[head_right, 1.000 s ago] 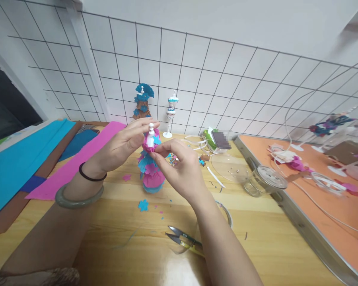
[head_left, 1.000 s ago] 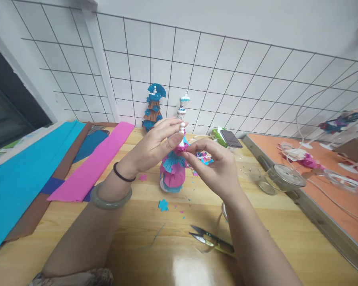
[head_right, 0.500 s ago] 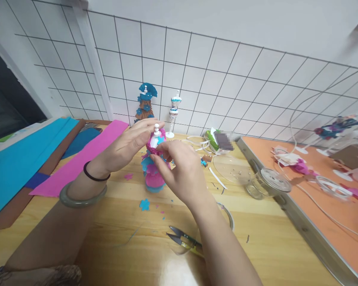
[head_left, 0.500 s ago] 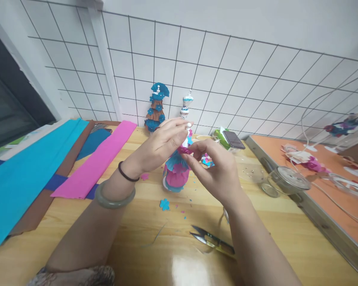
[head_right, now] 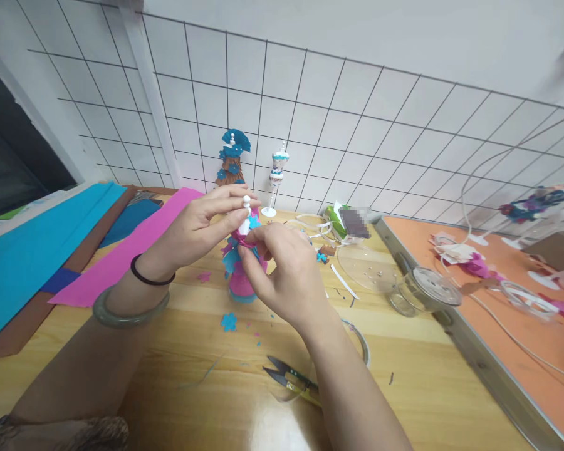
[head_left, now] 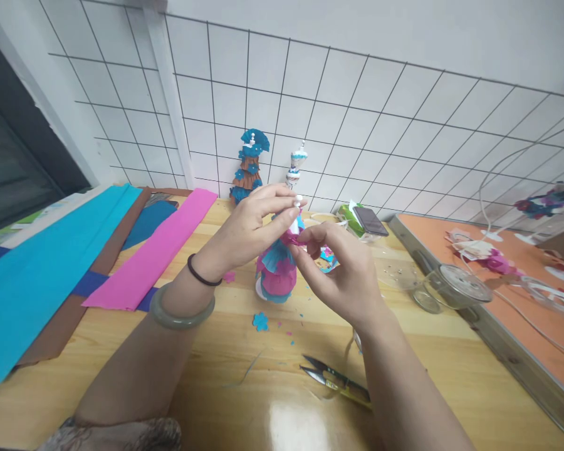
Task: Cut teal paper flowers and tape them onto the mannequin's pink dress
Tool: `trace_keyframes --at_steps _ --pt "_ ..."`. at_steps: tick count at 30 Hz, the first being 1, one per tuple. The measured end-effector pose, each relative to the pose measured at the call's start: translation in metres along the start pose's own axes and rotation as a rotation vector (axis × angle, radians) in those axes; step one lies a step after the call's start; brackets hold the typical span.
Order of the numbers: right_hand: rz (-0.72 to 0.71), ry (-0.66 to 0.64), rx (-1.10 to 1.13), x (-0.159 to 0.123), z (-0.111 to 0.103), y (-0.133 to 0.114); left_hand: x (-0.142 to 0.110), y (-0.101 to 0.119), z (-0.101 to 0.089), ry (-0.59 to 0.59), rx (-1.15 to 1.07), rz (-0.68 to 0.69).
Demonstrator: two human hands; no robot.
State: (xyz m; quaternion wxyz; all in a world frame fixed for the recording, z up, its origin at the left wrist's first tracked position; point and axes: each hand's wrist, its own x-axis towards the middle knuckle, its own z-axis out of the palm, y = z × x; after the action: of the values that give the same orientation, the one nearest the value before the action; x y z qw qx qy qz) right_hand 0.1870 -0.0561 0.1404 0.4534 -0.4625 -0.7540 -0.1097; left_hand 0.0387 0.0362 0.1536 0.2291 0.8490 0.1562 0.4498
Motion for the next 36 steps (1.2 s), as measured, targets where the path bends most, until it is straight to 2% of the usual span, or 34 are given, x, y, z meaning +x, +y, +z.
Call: trace_keyframes --at_steps 6,12,19,27,36 --pt "0.054 0.082 -0.078 -0.0005 0.0026 0.0 0.0002 0.002 -0.0006 0.032 0.006 -0.011" --pt "0.047 0.057 -0.124 -0.0016 0.0012 0.0009 0.0002 0.0034 -0.0004 0.069 0.041 -0.025" --pt "-0.009 -0.013 -0.046 -0.0001 -0.0024 -0.0005 0.0005 0.0019 0.0007 0.088 0.044 -0.032" --pt "0.012 0.028 -0.11 0.0 -0.0006 0.0018 0.0006 0.0004 0.0027 0.1 0.015 -0.022" --pt "-0.081 0.033 -0.074 0.0 0.0015 -0.0013 0.0004 0.0013 0.0033 0.097 -0.004 -0.049"
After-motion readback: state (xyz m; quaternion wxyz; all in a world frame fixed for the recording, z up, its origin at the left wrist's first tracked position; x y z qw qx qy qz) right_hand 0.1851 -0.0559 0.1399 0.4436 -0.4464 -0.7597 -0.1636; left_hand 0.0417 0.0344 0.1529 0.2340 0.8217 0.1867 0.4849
